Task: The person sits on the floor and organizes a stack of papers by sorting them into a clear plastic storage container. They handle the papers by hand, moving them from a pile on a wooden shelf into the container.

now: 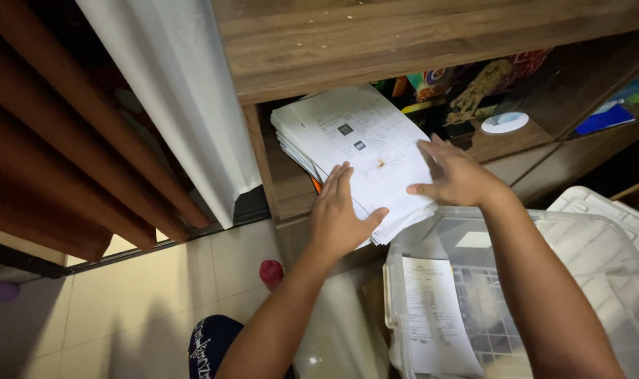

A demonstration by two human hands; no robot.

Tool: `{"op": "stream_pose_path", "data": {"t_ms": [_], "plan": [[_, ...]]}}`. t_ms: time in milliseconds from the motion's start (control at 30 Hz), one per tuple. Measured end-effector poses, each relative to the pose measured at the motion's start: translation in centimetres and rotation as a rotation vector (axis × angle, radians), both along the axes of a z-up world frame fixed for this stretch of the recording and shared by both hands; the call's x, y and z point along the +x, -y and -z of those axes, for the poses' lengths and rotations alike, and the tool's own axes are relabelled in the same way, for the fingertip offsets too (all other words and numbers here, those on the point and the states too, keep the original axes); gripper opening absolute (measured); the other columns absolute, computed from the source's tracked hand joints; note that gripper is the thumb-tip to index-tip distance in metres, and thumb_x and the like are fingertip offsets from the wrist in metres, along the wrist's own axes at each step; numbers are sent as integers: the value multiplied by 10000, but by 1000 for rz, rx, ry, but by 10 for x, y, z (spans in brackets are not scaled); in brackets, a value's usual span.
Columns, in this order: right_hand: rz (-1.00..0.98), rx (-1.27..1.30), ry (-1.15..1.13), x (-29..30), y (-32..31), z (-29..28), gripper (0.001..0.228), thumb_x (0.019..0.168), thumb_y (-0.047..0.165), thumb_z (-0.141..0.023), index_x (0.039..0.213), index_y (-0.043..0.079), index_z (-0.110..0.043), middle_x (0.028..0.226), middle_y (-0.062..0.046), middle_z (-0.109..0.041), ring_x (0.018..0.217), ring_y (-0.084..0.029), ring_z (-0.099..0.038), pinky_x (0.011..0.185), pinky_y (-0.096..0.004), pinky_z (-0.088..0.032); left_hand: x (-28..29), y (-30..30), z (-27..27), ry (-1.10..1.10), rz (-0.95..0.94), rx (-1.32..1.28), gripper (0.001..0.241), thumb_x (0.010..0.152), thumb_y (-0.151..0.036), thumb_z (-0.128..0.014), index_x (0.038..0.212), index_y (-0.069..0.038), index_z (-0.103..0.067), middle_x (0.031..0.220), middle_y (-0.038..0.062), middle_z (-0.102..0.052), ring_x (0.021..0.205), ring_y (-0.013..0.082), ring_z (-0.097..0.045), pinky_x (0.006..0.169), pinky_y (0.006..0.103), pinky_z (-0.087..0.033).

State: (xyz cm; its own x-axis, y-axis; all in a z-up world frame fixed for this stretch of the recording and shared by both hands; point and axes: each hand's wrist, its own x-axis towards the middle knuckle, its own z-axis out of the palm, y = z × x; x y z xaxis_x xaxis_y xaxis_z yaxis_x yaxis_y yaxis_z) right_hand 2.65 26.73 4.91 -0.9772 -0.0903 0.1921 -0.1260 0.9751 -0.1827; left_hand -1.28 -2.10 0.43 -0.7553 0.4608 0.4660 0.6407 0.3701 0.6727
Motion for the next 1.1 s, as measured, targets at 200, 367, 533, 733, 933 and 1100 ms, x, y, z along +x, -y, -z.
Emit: {"op": "stream_pose_path", "data": {"t_ms": [200, 367, 533, 733, 933, 1100], "plan": [[-23, -49, -161, 0, 15, 9, 547, 944, 278, -688, 1458, 123, -583, 1481, -217, -576, 1370, -370, -538, 1114, -444, -441, -2, -1, 6, -3, 14, 68, 988, 769, -432, -871, 1461, 87, -392, 1567, 294, -415, 1486, 438, -349, 1193, 485, -316], [88, 115, -442, 21, 26, 14, 466, 921, 118, -677, 1381, 193, -663, 1399, -85, -673, 1257, -297, -640, 1032, -426, -519, -1, 12, 6, 65, 3, 151, 954, 750, -414, -869, 1458, 56, -437, 1455, 293, -521, 1370, 415, -490, 1125, 469, -402], [135, 123, -645, 86, 52, 1, 545, 882, -43, -623, 1372, 189, -672, 1388, -45, -683, 1261, -263, -690, 967, -379, -587, -4, 7, 56, 562, 323, 972, 544, 1057, -293, -750, 1321, 154, -588, 1272, 296, -650, 1164, 291, -678, 1060, 396, -509], [-81, 261, -605, 174, 66, 6, 422, 870, 54, -759, 1272, 178, -720, 1324, -18, -724, 1217, -219, -694, 841, -306, -528, 54, -15, 22, 1178, 376, 984, 426, 926, -145, -684, 1312, 10, -595, 1214, 90, -700, 1116, 201, -663, 961, 341, -516], [4, -824, -426, 233, 14, 38, 596, 949, 256, -686, 1483, 30, -547, 1600, -187, -482, 1451, -325, -495, 1189, -423, -397, 83, -36, 55, 1145, 416, 688, 442, 937, -157, -692, 1325, 37, -609, 1222, 106, -712, 1107, 198, -659, 982, 334, -504], [243, -2133, -148, 258, -27, 96, 675, 931, 332, -719, 1457, -59, -564, 1261, -290, -677, 1076, -356, -683, 884, -453, -545, 110, -56, 90, 1114, 800, 452, 384, 1001, -176, -640, 1329, 22, -608, 1252, 81, -693, 1135, 157, -637, 999, 338, -521]]}}
